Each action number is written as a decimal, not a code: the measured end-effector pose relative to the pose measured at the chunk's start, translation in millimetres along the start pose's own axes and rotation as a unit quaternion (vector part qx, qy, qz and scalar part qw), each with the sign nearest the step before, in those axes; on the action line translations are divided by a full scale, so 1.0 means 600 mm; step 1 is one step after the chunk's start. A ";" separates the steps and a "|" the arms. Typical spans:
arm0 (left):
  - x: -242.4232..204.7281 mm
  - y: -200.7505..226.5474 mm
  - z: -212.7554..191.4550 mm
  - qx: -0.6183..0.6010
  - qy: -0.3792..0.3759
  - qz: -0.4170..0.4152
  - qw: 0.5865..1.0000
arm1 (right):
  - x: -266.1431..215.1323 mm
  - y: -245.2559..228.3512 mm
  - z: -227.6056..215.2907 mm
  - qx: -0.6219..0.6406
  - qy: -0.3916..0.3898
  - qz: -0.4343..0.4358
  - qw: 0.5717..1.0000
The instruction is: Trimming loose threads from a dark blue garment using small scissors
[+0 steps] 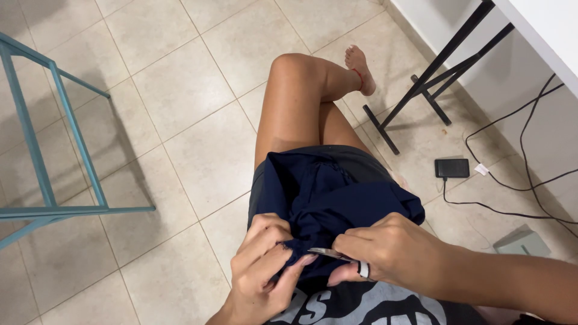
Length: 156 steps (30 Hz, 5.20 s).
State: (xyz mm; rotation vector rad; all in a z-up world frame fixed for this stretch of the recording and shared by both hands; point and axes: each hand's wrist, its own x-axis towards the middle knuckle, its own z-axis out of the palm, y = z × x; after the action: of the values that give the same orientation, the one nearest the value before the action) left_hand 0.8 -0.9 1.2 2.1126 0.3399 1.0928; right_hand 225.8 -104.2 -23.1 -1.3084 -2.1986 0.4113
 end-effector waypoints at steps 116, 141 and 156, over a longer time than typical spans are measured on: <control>-0.014 0.020 -0.006 -0.092 0.064 -0.185 0.976 | 0.031 -0.026 -0.065 0.018 -0.065 0.020 0.998; -0.010 0.030 -0.011 -0.085 0.029 -0.118 0.989 | 0.060 0.015 -0.084 0.133 -0.087 -0.053 0.986; -0.001 0.037 0.003 0.069 0.081 -0.074 0.992 | 0.123 -0.009 -0.167 0.086 -0.020 -0.139 0.986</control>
State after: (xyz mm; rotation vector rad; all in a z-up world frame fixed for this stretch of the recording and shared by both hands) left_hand -0.2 -18.1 15.8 2.0840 0.6558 1.1854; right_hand 253.3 -43.7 82.2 -0.8946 -2.2799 0.5096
